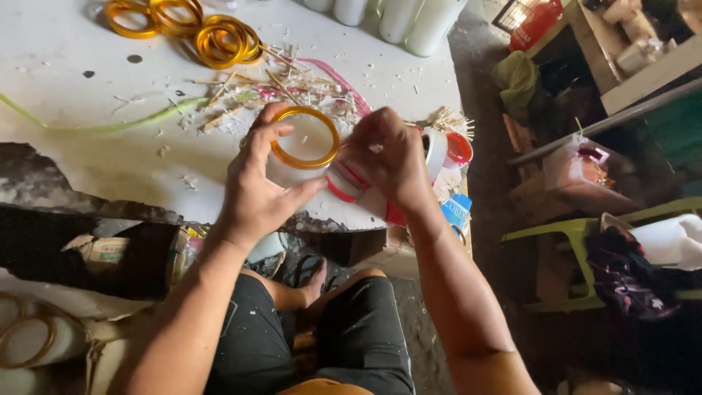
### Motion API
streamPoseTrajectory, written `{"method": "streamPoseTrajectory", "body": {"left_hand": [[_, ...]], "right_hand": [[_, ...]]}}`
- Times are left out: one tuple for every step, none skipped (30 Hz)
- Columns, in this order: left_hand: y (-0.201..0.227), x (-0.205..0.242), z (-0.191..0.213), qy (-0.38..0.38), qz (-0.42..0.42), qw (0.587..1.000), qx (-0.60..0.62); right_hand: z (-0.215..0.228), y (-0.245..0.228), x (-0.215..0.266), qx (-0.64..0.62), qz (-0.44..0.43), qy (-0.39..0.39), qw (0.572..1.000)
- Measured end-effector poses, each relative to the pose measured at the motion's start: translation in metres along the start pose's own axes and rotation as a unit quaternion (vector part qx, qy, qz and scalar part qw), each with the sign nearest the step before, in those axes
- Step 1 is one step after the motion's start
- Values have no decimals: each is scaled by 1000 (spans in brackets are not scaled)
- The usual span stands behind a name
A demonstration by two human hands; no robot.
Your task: Assembling candles by fitting decorative gold rings onto glass jars, trimming wicks or excess material with scissors, and packing them into a box.
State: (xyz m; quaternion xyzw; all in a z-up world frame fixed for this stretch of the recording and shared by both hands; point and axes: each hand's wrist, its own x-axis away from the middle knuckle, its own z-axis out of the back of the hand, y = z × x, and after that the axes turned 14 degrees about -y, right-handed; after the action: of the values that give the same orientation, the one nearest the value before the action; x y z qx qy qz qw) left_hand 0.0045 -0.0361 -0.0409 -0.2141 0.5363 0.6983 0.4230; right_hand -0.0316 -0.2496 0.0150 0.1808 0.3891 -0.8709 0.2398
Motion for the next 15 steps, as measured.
{"method": "streamPoseTrajectory", "body": {"left_hand": [[1,-1,5,-27,-3,999,47],[2,-2,11,-55,-7,994,93],[-1,-1,14,-54,-8,994,91],[-4,0,17,-87,6,981,171],[-7,2,19,-120,20,961,250],[-11,8,22,-119,19,961,249],[-17,12,25,-106,40,955,276],[-24,15,28,-94,60,947,302],[-21,20,25,-91,57,947,302],[-19,26,22,-67,89,950,292],[-17,33,19,-41,123,950,283],[-23,33,9,-36,122,950,284],[-28,35,0,-42,115,972,200],[-34,37,-10,-48,109,986,115],[-33,39,-8,-47,111,986,114]], "right_hand": [[1,2,-3,-40,-9,-13,999],[3,3,-6,-80,-18,-26,996],[0,5,-8,-80,-15,-26,996],[-3,6,-10,-197,11,-103,975],[-5,8,-11,-309,35,-178,933],[-7,-2,-7,-309,37,-179,933],[-8,-12,-7,-249,9,-134,959],[-10,-21,-6,-187,-19,-88,978],[-12,-11,-5,-184,-16,-90,979],[-14,-1,-5,-168,-61,-25,984],[-16,9,-4,-150,-106,39,982],[-18,5,-12,-148,-104,35,983],[-22,0,-19,-193,-99,107,970],[-25,-5,-26,-238,-94,177,950],[-19,-14,-39,-239,-94,176,950]]}}
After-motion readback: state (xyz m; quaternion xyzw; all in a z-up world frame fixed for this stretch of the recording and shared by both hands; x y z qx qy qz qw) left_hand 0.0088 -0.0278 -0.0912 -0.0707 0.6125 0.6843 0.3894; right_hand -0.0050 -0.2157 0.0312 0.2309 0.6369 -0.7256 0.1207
